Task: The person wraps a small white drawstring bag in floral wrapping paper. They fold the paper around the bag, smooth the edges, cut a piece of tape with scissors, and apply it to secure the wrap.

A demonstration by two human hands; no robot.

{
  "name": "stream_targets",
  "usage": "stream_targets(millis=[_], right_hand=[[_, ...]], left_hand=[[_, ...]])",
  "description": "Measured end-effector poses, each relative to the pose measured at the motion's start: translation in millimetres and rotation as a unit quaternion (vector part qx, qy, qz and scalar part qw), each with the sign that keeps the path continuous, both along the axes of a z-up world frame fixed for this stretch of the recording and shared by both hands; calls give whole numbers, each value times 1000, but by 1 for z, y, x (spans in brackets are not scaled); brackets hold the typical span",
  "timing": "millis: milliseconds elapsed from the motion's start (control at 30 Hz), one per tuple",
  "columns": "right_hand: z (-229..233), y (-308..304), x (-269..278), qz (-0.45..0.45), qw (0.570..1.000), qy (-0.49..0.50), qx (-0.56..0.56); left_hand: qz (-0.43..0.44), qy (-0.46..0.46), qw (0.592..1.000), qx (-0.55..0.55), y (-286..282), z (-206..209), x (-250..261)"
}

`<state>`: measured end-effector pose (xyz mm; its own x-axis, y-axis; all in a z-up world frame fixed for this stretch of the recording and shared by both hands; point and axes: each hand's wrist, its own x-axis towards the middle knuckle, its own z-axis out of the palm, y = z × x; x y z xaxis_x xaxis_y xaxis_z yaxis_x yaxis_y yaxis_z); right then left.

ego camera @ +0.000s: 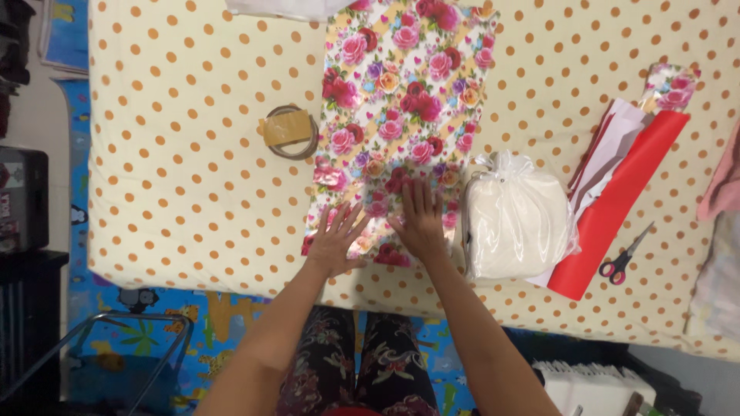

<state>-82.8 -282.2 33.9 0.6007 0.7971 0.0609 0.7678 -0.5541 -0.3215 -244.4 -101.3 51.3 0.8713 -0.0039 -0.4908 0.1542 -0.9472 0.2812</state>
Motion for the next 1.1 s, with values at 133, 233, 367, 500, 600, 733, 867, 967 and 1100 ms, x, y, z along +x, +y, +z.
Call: stream_targets(millis=[133, 233, 367, 500, 600, 733, 867, 967, 1100], right_hand=[[-15, -3, 2, -9, 997, 40, -67], [-22, -5, 0, -13, 997, 46, -60], [-23, -6, -3, -22, 999, 35, -27], [-14, -4, 5, -18, 998, 45, -38], [-11, 8, 24, -33, 998, 60, -13], [-15, 42, 68, -51, 997, -2, 61], [-25, 93, 128, -61, 995, -48, 65], [-30, 116, 153, -79, 996, -42, -3], [-35, 126, 168, -68, 997, 4, -25]], left_hand=[[21, 29, 999, -15, -3, -10, 1], [18, 73, 997, -17, -2, -11, 3], [6, 89, 996, -24, -1, -5, 9], [-12, 34, 999, -33, 8, 12, 23], [25, -90, 994, -57, 24, 30, 52], [121, -241, 962, -31, 71, 45, 123], [299, -295, 907, -39, 140, 35, 197], [447, -231, 859, -93, 193, 1, 242], [530, -338, 705, -329, 242, -58, 272]])
